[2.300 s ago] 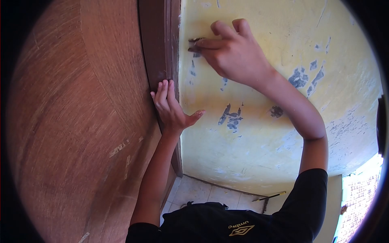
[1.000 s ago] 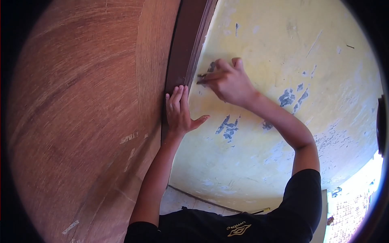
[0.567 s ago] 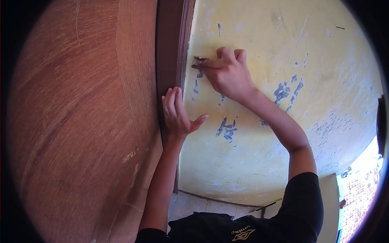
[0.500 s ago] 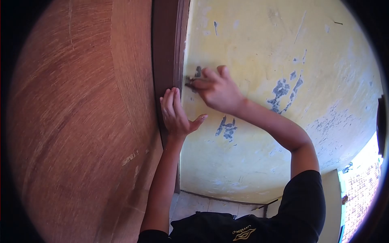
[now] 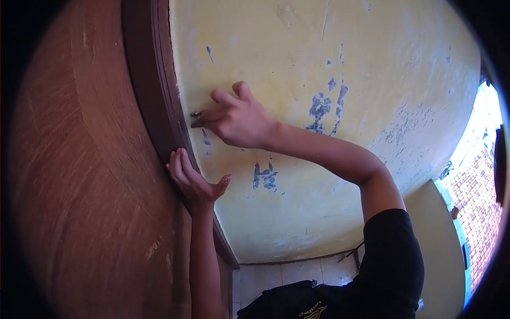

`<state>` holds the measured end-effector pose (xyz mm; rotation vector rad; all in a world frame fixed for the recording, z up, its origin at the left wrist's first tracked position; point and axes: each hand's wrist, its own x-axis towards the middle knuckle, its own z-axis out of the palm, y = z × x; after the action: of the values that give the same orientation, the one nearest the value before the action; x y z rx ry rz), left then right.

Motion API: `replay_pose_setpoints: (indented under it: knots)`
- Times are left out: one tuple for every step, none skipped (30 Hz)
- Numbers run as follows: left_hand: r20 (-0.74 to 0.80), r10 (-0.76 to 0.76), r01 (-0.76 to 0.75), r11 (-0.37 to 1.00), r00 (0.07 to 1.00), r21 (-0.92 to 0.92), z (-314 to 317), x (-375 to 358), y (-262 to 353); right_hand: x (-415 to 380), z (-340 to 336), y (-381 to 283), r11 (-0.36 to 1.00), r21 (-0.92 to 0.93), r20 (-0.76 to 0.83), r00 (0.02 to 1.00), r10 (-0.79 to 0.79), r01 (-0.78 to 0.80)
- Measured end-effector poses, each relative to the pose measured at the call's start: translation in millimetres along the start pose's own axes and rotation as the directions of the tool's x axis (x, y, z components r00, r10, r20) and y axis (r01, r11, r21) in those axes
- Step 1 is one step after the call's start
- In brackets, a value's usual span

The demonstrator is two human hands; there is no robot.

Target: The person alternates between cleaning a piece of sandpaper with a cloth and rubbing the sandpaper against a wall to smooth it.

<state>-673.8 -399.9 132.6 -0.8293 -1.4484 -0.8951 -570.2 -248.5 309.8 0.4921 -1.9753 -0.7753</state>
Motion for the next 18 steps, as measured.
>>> replay_pose_setpoints:
  knots:
    - [0.008, -0.003, 0.003, 1.0, 1.0, -0.006, -1, -1, 1, 6, -5, 7, 0.996, 0.022, -0.089, 0.992, 0.091, -0.09]
    - [-0.011, -0.015, 0.014, 0.999, 1.0, -0.038, 0, -1, 2, -1, 2, -2, 0.996, 0.023, -0.081, 0.992, 0.093, -0.091]
    - [-0.037, -0.026, 0.024, 0.997, 0.999, -0.067, 1, 2, 1, -12, 17, -17, 1.0, -0.02, -0.025, 1.0, 0.01, -0.01]
    - [-0.033, -0.029, 0.027, 0.997, 0.999, -0.07, 2, 2, 0, -25, 26, -31, 0.996, -0.055, 0.036, 0.997, -0.068, 0.07]
    - [-0.051, -0.017, 0.012, 0.996, 0.999, -0.091, 3, 1, -2, -37, 25, -41, 0.985, -0.015, 0.143, 0.975, -0.168, 0.172]
    - [-0.065, -0.002, -0.005, 0.994, 0.998, -0.11, 3, 1, -2, -38, 25, -43, 0.986, -0.009, 0.146, 0.976, -0.162, 0.165]
    - [-0.062, 0.001, -0.008, 0.994, 0.998, -0.108, 4, 3, -2, -35, 27, -38, 0.99, 0.067, 0.118, 0.985, -0.129, 0.121]
    - [-0.049, -0.006, 0.001, 0.995, 0.999, -0.1, 2, 2, -1, -32, 29, -35, 0.985, 0.152, 0.095, 0.991, -0.093, 0.078]
    - [-0.036, -0.011, 0.008, 0.996, 0.999, -0.092, 0, 2, 0, -22, 15, -26, 0.994, 0.083, 0.082, 0.993, -0.083, 0.076]
    - [-0.037, -0.005, 0.002, 0.996, 0.999, -0.089, 1, 4, -1, -13, 7, -16, 0.994, 0.082, 0.075, 0.994, -0.081, 0.074]
    - [-0.038, -0.004, 0.001, 0.996, 0.999, -0.088, 1, 5, -1, -6, 0, -8, 0.999, 0.043, 0.045, 0.999, 0.003, -0.005]
    - [-0.036, -0.007, 0.004, 0.996, 0.999, -0.086, 1, 3, 0, -5, -3, -6, 0.996, 0.011, 0.015, 0.996, 0.085, -0.085]
    - [-0.036, -0.006, 0.003, 0.997, 0.999, -0.079, 0, 1, 1, -6, -2, -6, 0.997, 0.005, -0.043, 0.996, 0.08, -0.08]
    - [-0.041, -0.002, -0.001, 0.997, 0.999, -0.072, 1, 2, 1, -10, 3, -8, 0.997, 0.008, -0.055, 0.996, 0.074, -0.074]
    - [-0.044, 0.002, -0.005, 0.998, 0.999, -0.064, 1, 3, 1, -18, 13, -15, 0.999, -0.018, -0.055, 0.998, 0.039, -0.04]
    - [-0.048, 0.003, -0.006, 0.999, 0.999, -0.051, 2, 6, 1, -25, 18, -23, 0.999, -0.042, -0.052, 0.999, 0.004, -0.006]
    - [-0.04, -0.007, 0.005, 0.998, 0.999, -0.066, 2, 7, 2, -33, 24, -31, 1.0, -0.008, -0.049, 0.999, -0.014, 0.014]
    - [-0.02, -0.023, 0.022, 0.997, 1.0, -0.078, -1, 3, 3, -40, 26, -39, 1.0, 0.017, -0.049, 0.999, -0.015, 0.015]
